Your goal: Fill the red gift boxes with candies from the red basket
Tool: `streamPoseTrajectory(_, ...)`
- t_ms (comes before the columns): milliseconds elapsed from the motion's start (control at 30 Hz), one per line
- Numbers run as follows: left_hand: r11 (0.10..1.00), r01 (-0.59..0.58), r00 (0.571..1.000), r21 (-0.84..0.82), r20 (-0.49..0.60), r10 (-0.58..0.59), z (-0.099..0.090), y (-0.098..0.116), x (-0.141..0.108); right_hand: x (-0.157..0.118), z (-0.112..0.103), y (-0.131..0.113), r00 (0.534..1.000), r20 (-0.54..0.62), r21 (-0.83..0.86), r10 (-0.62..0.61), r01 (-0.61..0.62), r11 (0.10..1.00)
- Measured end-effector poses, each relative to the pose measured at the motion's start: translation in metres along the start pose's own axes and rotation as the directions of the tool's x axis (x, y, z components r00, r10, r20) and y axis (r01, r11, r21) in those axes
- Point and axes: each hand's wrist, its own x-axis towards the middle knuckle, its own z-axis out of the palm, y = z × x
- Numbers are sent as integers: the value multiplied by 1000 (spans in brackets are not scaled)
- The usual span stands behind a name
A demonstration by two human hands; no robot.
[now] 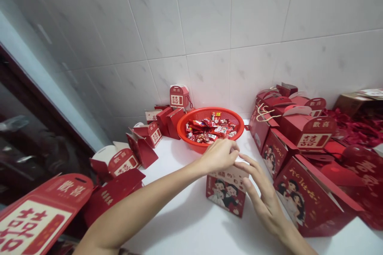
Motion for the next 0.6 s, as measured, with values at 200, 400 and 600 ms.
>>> streamPoseTrajectory(200, 992, -12, 977, -125, 208, 38, -20, -16, 8, 3, 0, -4, 989, -143, 93, 37, -24, 995)
streamPoseTrajectory(400, 968, 183, 983, 173, -10, -184, -58, -80, 46, 6, 2, -8, 991, -127, 165, 44, -23, 986)
streamPoseTrajectory(600, 948, 151, 903, 279, 352, -247, -35, -116, 78, 1, 3, -2, 991, -56, 231, 123, -107, 967)
